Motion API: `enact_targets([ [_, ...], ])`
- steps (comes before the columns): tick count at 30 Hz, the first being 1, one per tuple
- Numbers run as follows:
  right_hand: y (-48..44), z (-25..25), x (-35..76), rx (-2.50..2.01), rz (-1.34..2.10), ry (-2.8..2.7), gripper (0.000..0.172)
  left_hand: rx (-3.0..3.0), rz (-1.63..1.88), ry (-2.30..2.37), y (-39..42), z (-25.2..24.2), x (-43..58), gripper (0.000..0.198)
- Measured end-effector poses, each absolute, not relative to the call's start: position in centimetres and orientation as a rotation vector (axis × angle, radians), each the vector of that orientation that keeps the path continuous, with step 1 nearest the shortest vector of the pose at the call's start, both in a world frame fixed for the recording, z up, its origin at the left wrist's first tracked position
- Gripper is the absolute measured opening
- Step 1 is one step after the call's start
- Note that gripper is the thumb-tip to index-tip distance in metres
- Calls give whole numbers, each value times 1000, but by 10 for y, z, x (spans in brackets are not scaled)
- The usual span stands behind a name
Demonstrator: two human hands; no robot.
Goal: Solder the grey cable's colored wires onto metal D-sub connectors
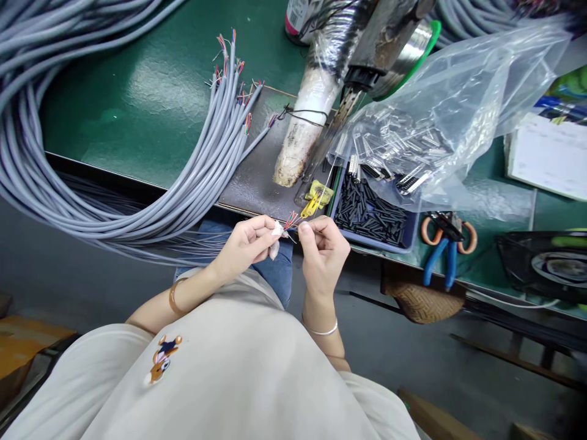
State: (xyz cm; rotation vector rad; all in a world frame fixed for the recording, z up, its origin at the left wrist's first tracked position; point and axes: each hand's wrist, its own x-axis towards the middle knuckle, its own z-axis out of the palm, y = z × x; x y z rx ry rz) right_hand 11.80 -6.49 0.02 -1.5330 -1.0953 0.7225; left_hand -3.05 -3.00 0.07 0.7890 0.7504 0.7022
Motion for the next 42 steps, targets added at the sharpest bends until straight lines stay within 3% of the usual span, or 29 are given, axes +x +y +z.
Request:
enact_targets([
  [5, -62, -3, 121, -1495, 876, -1050, 26, 775, 727, 757, -30, -1, -31, 45],
  [14, -64, -1, 120, -1515, 785, -1074, 11, 825, 834, 839, -31, -7, -30, 38],
  [42, -55, -2, 127, -1338, 1219, -869, 27, 751, 673, 688, -26, -1, -39, 45],
])
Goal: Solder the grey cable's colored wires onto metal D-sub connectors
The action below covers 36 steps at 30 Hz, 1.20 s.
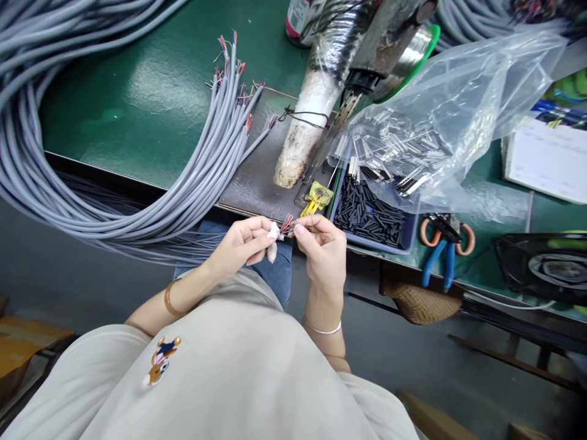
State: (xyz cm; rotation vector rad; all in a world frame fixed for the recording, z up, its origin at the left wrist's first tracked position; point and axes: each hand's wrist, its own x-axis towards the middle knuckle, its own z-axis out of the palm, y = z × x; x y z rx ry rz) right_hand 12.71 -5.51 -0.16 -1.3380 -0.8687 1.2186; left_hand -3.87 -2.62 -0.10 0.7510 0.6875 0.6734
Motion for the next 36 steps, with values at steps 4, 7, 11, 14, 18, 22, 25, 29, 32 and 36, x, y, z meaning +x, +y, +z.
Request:
enact_targets([
  [4, -55, 0, 129, -1309, 1255, -865, 28, 802, 656, 692, -28, 1, -38, 46],
  [7, -55, 0, 129, -1302, 1254, -869, 28, 827, 693, 715, -30, 3, -37, 42],
  [11, -59, 0, 128, -1364, 1190, -917, 22, 893, 789, 793, -33, 0, -34, 40],
  [14, -62, 1, 126, -1423, 1113, -957, 19, 932, 841, 822, -34, -3, -30, 28],
  [18, -63, 1, 124, -1443, 1097, -978, 18, 925, 891, 833, -34, -1, -27, 22],
  [22, -64, 4, 127, -1451, 1075, -1066, 21, 922, 876, 869, -31, 1, -27, 23],
  [25, -68, 7, 129, -1484, 972, -1291, 24, 962, 862, 881, -29, 1, -28, 20],
  [29, -72, 8, 126, -1499, 624, -1630, 15, 984, 868, 878, -29, 0, -29, 20],
  [32, -74, 5, 124, -1518, 414, -1723, 23, 998, 894, 876, -30, 1, -28, 20],
  [36, -75, 6, 132, -1698, 191, -1311, 29, 948, 926, 898, -31, 6, -29, 22],
])
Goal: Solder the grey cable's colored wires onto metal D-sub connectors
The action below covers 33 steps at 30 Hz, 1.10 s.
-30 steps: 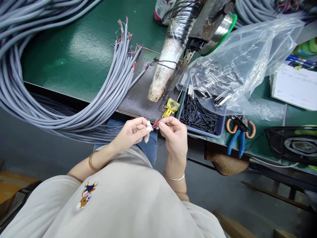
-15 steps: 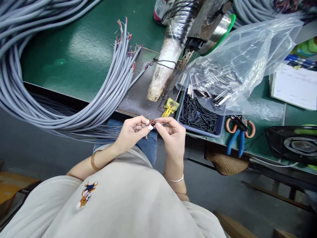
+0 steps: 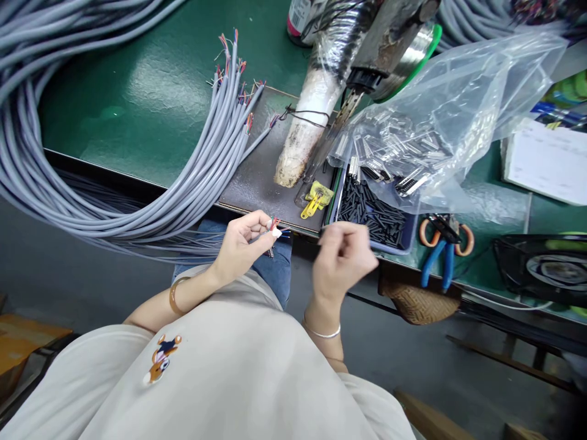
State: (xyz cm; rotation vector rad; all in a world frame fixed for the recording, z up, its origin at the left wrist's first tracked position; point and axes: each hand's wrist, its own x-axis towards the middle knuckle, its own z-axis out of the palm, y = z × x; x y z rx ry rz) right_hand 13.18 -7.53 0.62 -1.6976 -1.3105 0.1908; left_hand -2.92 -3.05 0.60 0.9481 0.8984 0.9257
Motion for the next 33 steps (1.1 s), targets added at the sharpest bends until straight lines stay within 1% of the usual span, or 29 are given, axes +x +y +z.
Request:
enact_targets([
  [2, -77, 10, 137, -1696, 284, -1205, 29, 884, 908, 886, -29, 8, -30, 26],
  [4, -77, 14, 140, -1640, 484, -1339, 23, 828, 865, 857, -28, 9, -31, 28],
  [6, -77, 16, 140, -1574, 603, -1530, 27, 788, 810, 830, -28, 9, -32, 29],
  [7, -77, 16, 138, -1541, 608, -1599, 27, 771, 783, 819, -27, 9, -32, 29],
  [10, -75, 11, 132, -1461, 525, -1707, 11, 723, 729, 800, -27, 8, -32, 32],
  [14, -75, 6, 130, -1460, 349, -1812, 20, 718, 731, 787, -29, 8, -31, 33],
  [17, -74, 11, 141, -1497, 101, -1534, 27, 796, 809, 812, -31, 7, -32, 30],
  [20, -75, 26, 156, -1305, -122, -1169, 30, 1016, 927, 915, -34, 4, -34, 23],
  [21, -77, 33, 160, -1204, -152, -1173, 32, 1115, 964, 941, -35, 3, -34, 19],
  [22, -80, 40, 164, -1207, -104, -1204, 28, 1212, 996, 951, -35, 2, -34, 16],
  [23, -84, 47, 166, -1248, -47, -1232, 18, 1295, 1018, 936, -36, 2, -34, 12],
  [24, -89, 54, 169, -1268, -41, -1236, 15, 1355, 1029, 898, -37, 2, -35, 10],
  [25, -94, 61, 172, -1363, 10, -1252, 21, 1382, 1020, 845, -38, 3, -35, 10],
  [26, -99, 67, 175, -1473, 143, -1322, 26, 1373, 974, 782, -39, 4, -35, 11],
  [27, -102, 72, 180, -1573, 326, -1440, 26, 1328, 890, 712, -39, 5, -35, 13],
  [28, -103, 76, 186, -1629, 530, -1605, 23, 1249, 788, 644, -40, 7, -35, 17],
  [29, -102, 78, 192, -1704, 650, -1736, 16, 1153, 685, 583, -40, 8, -35, 21],
  [30, -100, 79, 199, -1774, 660, -1844, 11, 1058, 594, 540, -41, 9, -35, 25],
  [31, -94, 77, 206, -1846, 588, -1927, 19, 980, 527, 510, -41, 10, -34, 28],
  [32, -87, 74, 212, -1938, 413, -1967, 26, 921, 495, 499, -40, 11, -34, 31],
  [33, -78, 69, 217, -2058, 191, -1970, 28, 882, 491, 510, -40, 11, -34, 33],
])
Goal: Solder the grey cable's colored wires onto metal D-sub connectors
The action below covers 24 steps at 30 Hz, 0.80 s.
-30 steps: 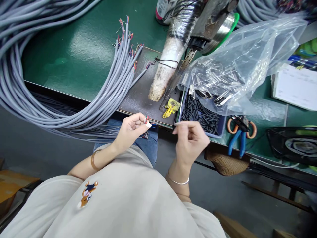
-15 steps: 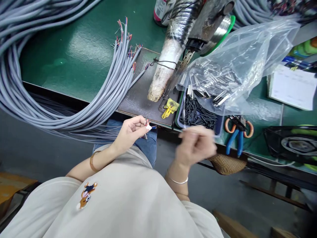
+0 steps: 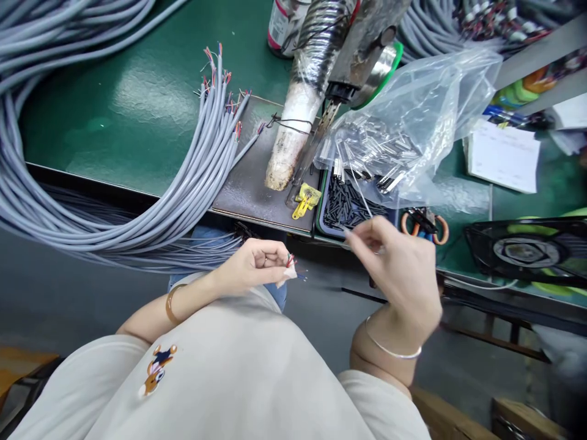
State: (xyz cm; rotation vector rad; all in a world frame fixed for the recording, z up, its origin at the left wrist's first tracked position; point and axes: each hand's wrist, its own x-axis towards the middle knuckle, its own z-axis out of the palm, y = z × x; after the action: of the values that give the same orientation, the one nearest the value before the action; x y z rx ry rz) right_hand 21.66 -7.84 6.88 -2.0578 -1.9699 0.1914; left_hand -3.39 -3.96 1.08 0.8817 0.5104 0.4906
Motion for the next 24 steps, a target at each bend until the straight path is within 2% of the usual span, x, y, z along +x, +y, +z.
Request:
enact_targets([
  [2, -57, 57, 222, -2302, -219, -1865, 21, 818, 533, 579, -37, 9, -34, 36],
  [5, -19, 38, 223, -2421, -319, -1746, 19, 743, 645, 696, -32, 5, -36, 36],
  [10, 26, 18, 225, -2248, -158, -1848, 20, 727, 809, 795, -22, 1, -46, 33],
  [16, 41, 21, 245, -2157, 25, -1968, 5, 702, 870, 825, -15, 4, -52, 30],
  [24, 42, 29, 253, -2010, 199, -2022, 9, 687, 873, 795, -13, 11, -48, 29],
])
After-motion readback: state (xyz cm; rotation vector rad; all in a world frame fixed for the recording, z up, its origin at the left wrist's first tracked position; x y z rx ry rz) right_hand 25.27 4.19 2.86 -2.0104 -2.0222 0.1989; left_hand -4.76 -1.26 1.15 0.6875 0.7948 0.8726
